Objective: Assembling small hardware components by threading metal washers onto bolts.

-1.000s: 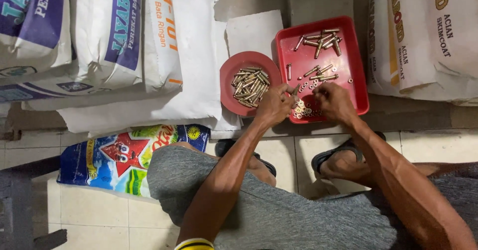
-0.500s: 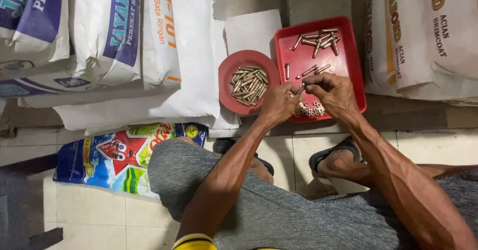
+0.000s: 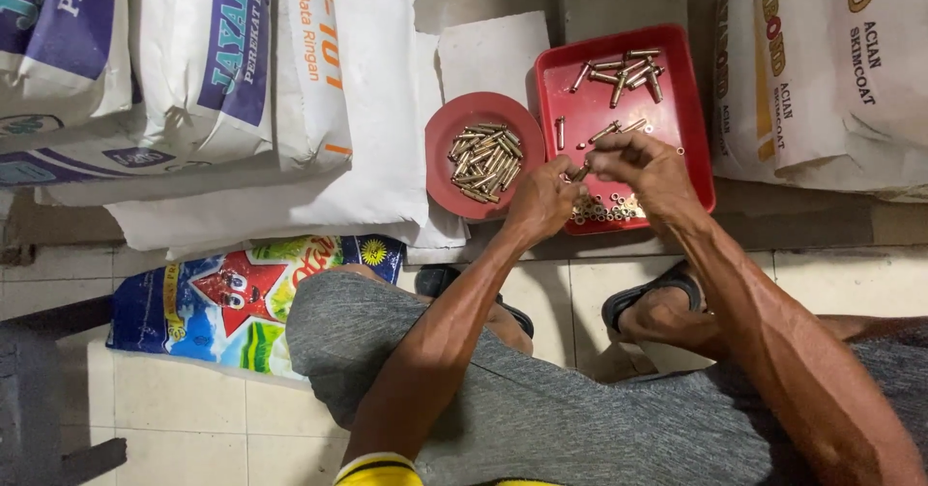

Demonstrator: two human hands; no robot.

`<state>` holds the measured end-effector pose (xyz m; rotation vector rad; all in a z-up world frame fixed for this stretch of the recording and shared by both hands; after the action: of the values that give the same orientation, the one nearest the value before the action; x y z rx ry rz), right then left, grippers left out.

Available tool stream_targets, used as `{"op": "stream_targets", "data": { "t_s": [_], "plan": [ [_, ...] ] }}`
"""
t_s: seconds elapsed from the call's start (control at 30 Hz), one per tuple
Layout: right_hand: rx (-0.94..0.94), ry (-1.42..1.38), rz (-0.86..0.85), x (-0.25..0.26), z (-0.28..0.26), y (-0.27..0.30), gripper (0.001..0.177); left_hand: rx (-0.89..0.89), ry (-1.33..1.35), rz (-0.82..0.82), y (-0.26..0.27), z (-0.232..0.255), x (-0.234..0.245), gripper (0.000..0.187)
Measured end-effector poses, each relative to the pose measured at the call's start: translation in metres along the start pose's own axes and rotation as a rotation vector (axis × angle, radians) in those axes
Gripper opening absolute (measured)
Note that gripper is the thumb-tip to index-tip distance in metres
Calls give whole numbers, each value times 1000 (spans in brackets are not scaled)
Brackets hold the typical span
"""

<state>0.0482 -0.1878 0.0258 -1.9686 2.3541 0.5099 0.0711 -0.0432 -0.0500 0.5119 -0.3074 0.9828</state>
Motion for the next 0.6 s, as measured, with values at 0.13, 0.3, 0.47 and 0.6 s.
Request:
{"op": "stream_targets", "data": {
  "t_s": [0.13, 0.3, 0.47, 0.6],
  "plan": [
    [96, 212, 6, 43, 34, -18, 25, -49, 118, 69, 4, 9, 15, 18],
    [102, 1010, -100, 60, 116, -21, 18, -61, 228, 140, 20, 42, 41, 20],
    [159, 1266, -120, 59, 148, -26, 21, -78, 213, 114, 15, 25, 35, 22],
    [186, 1277, -132, 56, 142, -28, 17, -48, 358, 55, 20, 31, 38, 24]
  ]
}}
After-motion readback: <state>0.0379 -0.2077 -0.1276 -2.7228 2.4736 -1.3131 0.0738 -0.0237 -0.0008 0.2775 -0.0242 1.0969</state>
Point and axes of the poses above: each hand's wrist, its own y-axis away from the middle knuckle, its own x-axis out of the back of the hand, z = x × y, the point moved 8 cm from there along -y, towards the middle knuckle, and after that the axes turned 9 degrees about -y, right-handed, at the moved point
